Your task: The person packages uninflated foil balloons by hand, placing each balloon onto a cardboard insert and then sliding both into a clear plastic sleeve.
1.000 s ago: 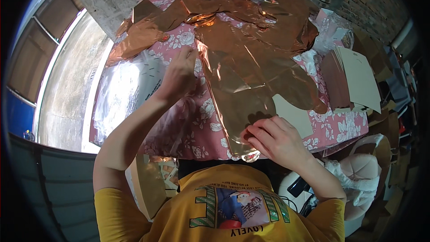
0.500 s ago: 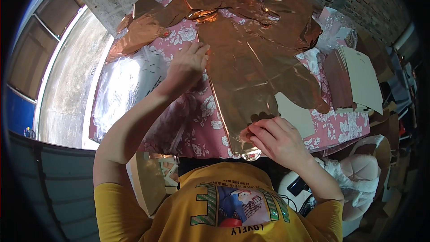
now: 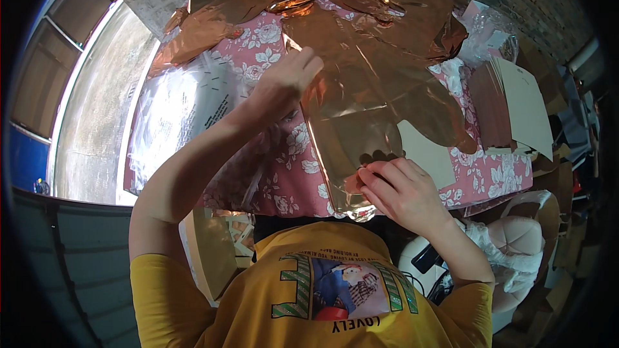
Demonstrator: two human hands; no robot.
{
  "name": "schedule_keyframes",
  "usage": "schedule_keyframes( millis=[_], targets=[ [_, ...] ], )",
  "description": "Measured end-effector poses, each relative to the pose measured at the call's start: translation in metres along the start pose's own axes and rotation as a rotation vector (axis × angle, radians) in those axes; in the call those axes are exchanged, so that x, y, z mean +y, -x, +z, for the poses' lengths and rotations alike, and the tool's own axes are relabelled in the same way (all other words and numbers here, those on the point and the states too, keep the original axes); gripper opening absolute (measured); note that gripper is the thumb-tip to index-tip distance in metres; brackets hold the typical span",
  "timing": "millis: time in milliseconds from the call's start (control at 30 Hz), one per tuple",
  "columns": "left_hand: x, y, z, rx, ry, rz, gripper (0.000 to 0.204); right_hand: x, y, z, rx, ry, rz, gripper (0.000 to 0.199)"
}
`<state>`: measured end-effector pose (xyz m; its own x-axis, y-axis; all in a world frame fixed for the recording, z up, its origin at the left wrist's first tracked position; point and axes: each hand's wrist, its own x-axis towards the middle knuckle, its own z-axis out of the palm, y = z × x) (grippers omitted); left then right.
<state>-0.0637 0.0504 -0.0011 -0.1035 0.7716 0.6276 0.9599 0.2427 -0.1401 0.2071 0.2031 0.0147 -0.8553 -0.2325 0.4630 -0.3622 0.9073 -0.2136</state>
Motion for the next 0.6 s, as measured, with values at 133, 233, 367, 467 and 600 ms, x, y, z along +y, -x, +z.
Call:
schedule_keyframes(
  millis=[133, 233, 367, 467, 600],
  targets=[
    [0.004, -0.003, -0.007, -0.079, -0.015, 0.176, 0.018, -0.001, 0.002, 0.001, -0.026, 0.050, -0.009, 0.029],
    [0.017, -0.002, -0.014, -0.091, 0.111, -0.035, 0.031, -0.001, 0.003, 0.002, -0.019, 0.074, -0.021, 0.029],
    [0.032, 0.000, -0.020, -0.136, 0.089, -0.071, 0.053, 0.000, 0.004, 0.003, -0.026, 0.090, -0.025, 0.029],
    [0.040, 0.001, -0.026, -0.256, 0.053, -0.097, 0.060, 0.000, 0.005, 0.003, -0.026, 0.092, -0.026, 0.029],
    [0.038, 0.003, -0.020, -0.136, 0.102, -0.042, 0.062, -0.001, 0.004, 0.003, -0.025, 0.100, -0.031, 0.030]
  ],
)
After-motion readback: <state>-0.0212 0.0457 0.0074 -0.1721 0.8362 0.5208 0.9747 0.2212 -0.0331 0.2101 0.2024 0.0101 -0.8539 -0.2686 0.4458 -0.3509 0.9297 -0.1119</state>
